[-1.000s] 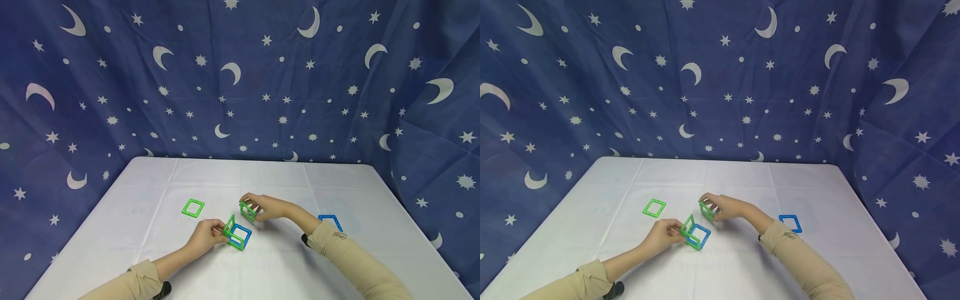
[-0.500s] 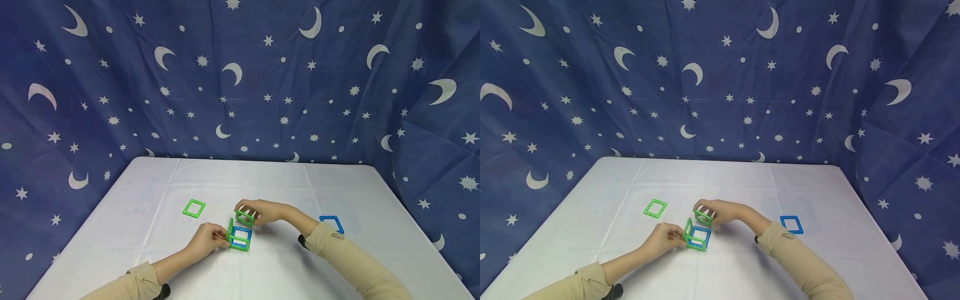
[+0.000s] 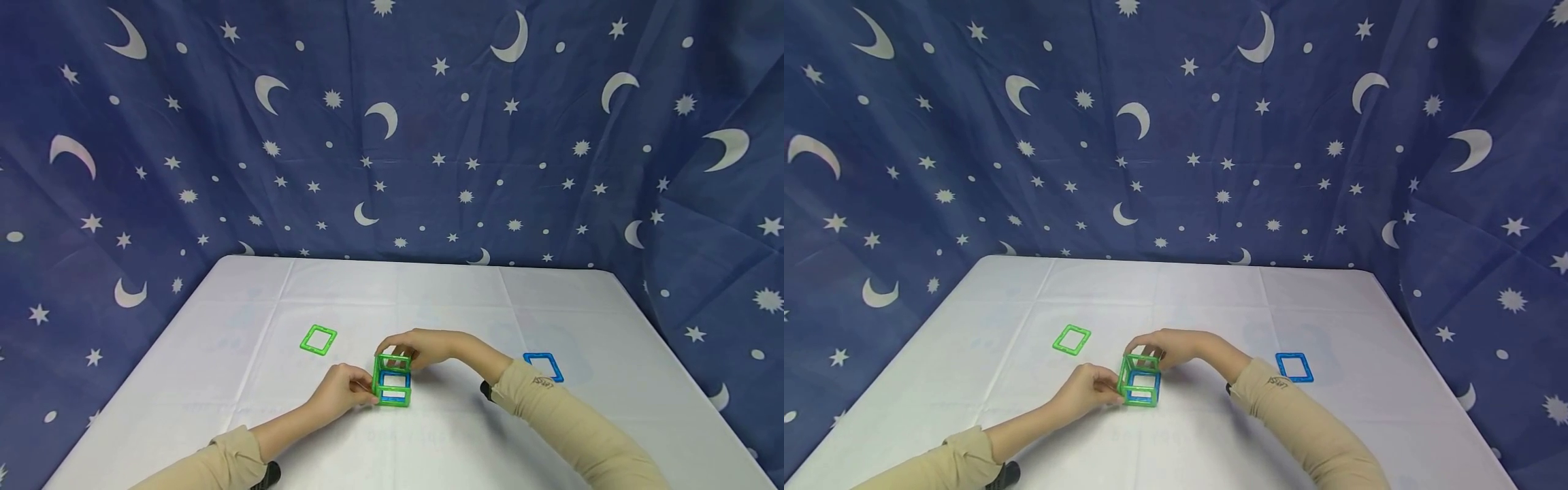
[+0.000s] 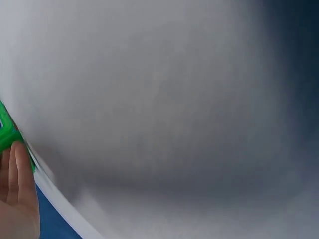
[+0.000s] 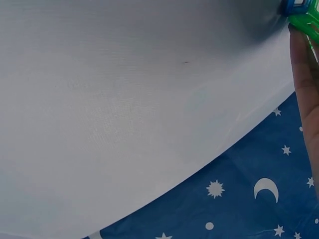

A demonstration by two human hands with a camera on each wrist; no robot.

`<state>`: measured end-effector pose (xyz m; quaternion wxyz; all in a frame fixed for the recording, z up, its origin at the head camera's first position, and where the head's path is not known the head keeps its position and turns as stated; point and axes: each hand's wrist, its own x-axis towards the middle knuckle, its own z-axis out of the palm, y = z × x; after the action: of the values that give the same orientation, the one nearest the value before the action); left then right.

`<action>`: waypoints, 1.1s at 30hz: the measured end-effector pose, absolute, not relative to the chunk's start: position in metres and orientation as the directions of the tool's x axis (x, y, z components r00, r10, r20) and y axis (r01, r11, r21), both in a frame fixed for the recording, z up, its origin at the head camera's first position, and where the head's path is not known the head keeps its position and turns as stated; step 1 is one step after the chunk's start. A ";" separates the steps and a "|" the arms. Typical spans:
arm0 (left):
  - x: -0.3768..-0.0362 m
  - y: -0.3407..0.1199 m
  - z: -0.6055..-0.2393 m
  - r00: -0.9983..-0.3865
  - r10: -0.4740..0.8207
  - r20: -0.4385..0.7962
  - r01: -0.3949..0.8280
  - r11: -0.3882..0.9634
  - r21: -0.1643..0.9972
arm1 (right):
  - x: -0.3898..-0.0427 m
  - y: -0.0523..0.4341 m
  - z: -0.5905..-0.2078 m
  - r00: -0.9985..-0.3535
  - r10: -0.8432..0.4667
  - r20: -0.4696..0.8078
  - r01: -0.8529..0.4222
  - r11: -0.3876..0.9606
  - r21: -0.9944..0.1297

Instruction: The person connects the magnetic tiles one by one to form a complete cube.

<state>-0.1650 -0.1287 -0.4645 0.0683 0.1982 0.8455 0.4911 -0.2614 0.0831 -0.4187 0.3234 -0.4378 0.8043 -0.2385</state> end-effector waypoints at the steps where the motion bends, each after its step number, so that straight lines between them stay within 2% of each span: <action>1: -0.166 -0.130 -0.464 -0.906 0.416 0.075 0.270 0.433 0.860 | -0.261 0.083 -0.419 -0.408 -0.860 -0.305 -0.551 0.499 -0.669; 4: -0.168 -0.133 -0.464 -0.888 0.458 0.046 0.254 0.404 0.879 | -0.259 0.084 -0.419 -0.416 -0.861 -0.291 -0.565 0.496 -0.659; 6: -0.170 -0.135 -0.464 -0.893 0.451 0.010 0.202 0.382 0.902 | -0.257 0.084 -0.419 -0.433 -0.852 -0.293 -0.571 0.511 -0.643; 9: -0.173 -0.137 -0.464 -0.926 0.375 -0.043 0.104 0.364 0.926 | -0.255 0.084 -0.420 -0.472 -0.832 -0.291 -0.579 0.542 -0.609; 12: -0.175 -0.135 -0.466 -0.954 0.293 -0.058 0.063 0.387 0.920 | -0.253 0.082 -0.422 -0.515 -0.813 -0.270 -0.605 0.568 -0.558; 15: -0.178 -0.131 -0.468 -0.963 0.268 -0.038 0.081 0.421 0.903 | -0.250 0.079 -0.426 -0.546 -0.804 -0.236 -0.637 0.581 -0.507; 22: -0.189 -0.120 -0.469 -0.965 0.261 0.025 0.152 0.479 0.865 | -0.247 0.073 -0.439 -0.591 -0.788 -0.171 -0.655 0.592 -0.470; 33: -0.188 -0.110 -0.465 -0.980 0.177 0.091 0.169 0.496 0.852 | -0.247 0.072 -0.445 -0.614 -0.770 -0.172 -0.612 0.602 -0.512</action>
<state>-0.1878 -0.1096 -0.4653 0.0043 0.0999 0.8649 0.4919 -0.2472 0.0717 -0.4455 0.1916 -0.3953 0.8744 -0.2061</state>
